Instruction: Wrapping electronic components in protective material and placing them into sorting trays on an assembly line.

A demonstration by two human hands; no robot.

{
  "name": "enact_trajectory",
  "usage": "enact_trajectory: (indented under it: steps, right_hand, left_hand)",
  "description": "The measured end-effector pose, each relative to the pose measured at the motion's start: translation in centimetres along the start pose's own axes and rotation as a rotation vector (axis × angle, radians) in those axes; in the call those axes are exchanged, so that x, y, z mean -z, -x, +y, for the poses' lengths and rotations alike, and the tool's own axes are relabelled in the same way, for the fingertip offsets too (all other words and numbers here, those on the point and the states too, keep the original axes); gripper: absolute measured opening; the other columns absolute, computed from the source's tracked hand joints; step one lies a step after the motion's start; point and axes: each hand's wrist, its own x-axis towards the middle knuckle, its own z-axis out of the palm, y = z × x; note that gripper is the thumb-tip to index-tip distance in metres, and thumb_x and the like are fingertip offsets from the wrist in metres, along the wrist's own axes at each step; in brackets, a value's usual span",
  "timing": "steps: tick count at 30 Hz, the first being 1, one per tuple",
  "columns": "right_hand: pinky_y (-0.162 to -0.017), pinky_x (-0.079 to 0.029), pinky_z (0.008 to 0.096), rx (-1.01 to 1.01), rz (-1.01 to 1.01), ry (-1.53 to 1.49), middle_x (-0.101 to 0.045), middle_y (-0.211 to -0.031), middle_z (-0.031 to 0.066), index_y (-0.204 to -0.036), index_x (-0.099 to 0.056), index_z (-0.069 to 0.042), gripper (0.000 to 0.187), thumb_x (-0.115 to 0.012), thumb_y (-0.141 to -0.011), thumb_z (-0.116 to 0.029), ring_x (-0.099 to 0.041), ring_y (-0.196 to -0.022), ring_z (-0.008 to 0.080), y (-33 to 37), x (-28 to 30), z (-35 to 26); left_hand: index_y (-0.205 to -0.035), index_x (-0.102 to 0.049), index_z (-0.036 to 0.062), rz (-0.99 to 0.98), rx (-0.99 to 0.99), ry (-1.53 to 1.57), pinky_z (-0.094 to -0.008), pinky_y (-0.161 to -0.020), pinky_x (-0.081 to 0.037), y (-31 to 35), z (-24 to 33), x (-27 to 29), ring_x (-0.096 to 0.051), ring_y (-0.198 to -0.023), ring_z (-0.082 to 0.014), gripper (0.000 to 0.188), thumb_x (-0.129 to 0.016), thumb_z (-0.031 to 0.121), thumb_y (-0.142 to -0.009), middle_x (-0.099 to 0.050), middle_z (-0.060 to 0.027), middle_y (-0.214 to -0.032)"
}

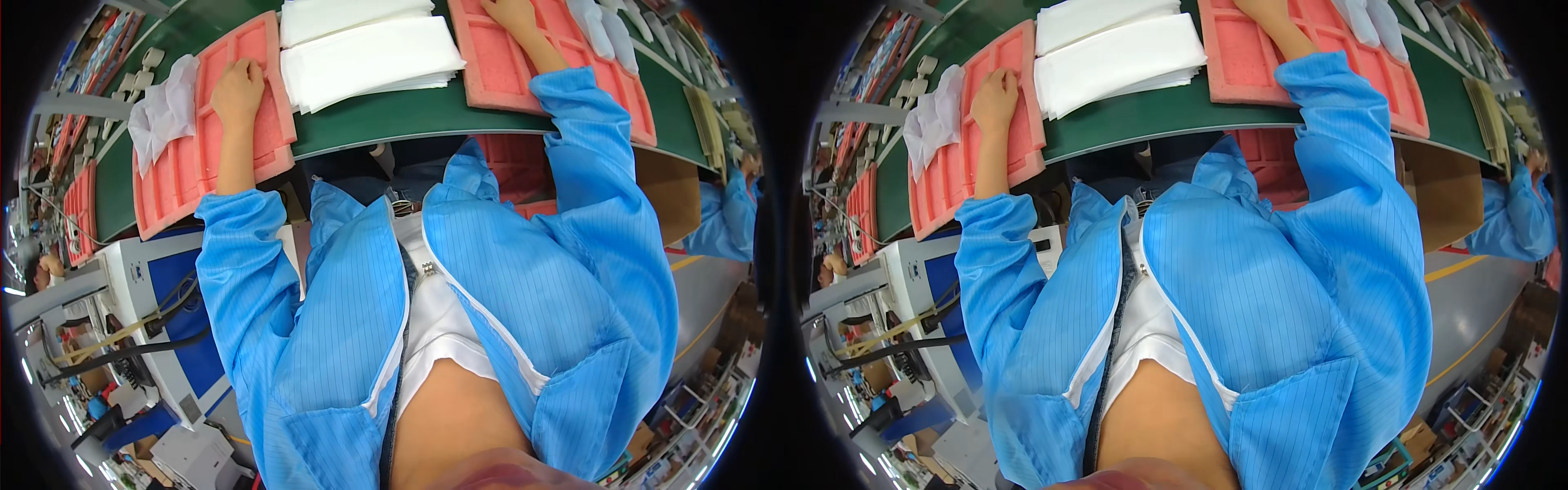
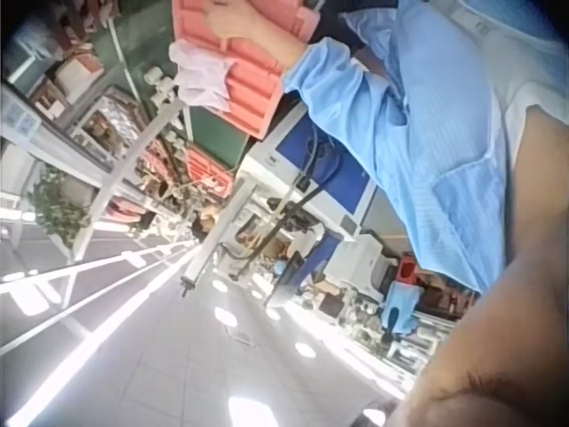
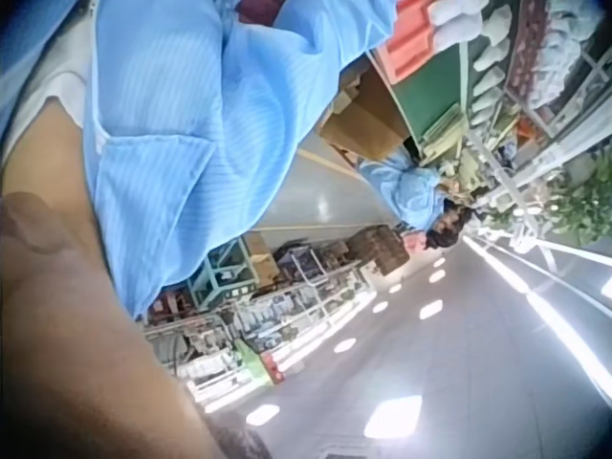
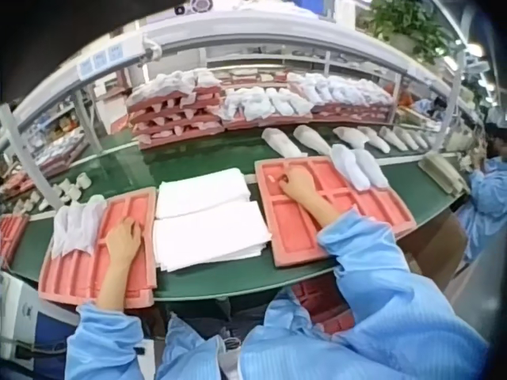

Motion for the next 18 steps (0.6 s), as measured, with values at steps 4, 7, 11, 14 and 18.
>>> enact_trajectory:
  steps: [4,7,11,14,18]
  right_hand:
    - [-0.067,-0.052,0.0452,-0.085,-0.041,-0.040,-0.067,-0.077,0.0176,-0.079,-0.071,-0.008,0.017,-0.067,-0.074,-0.024,-0.065,-0.072,0.0347,0.27,0.35,-0.78]
    - [-0.066,-0.052,0.0450,-0.104,-0.006,-0.026,-0.067,-0.076,0.0175,-0.078,-0.070,-0.007,0.018,-0.068,-0.074,-0.024,-0.065,-0.071,0.0345,0.18,0.03,-0.62]
    - [-0.066,-0.052,0.0459,-0.150,-0.041,-0.040,-0.067,-0.074,0.0178,-0.076,-0.069,-0.005,0.020,-0.068,-0.073,-0.025,-0.065,-0.072,0.0350,-0.21,-0.19,-1.10]
    - [-0.067,-0.052,0.0463,-0.137,-0.027,-0.058,-0.067,-0.074,0.0181,-0.075,-0.070,-0.005,0.020,-0.068,-0.074,-0.025,-0.066,-0.073,0.0350,0.07,-0.07,-0.85]
    - [-0.067,-0.052,0.0461,-0.144,-0.036,-0.034,-0.067,-0.075,0.0174,-0.076,-0.071,-0.005,0.019,-0.067,-0.074,-0.024,-0.066,-0.073,0.0344,0.22,0.03,-0.75]
  left_hand:
    - [-0.088,-0.069,0.0119,-0.012,-0.029,-0.031,-0.0440,-0.064,-0.052,0.07,0.03,0.00,-0.065,-0.077,-0.0336,0.022,-0.053,0.027,-0.088,-0.067,-0.0106,-0.090]
    - [-0.088,-0.069,0.0115,-0.005,-0.051,-0.027,-0.0442,-0.064,-0.052,-0.06,-0.07,-0.16,-0.065,-0.076,-0.0335,0.022,-0.053,0.027,-0.089,-0.067,-0.0104,-0.090]
    - [-0.088,-0.069,0.0116,0.005,-0.057,-0.019,-0.0444,-0.064,-0.051,0.07,-0.08,0.01,-0.065,-0.076,-0.0338,0.022,-0.053,0.027,-0.089,-0.067,-0.0104,-0.089]
    - [-0.088,-0.069,0.0117,-0.002,-0.053,-0.029,-0.0442,-0.064,-0.051,-0.04,0.06,0.15,-0.065,-0.076,-0.0338,0.023,-0.052,0.026,-0.090,-0.067,-0.0104,-0.090]
    - [-0.088,-0.069,0.0115,-0.015,-0.040,-0.044,-0.0440,-0.065,-0.051,-0.15,0.63,0.02,-0.065,-0.077,-0.0332,0.024,-0.050,0.026,-0.092,-0.067,-0.0099,-0.091]
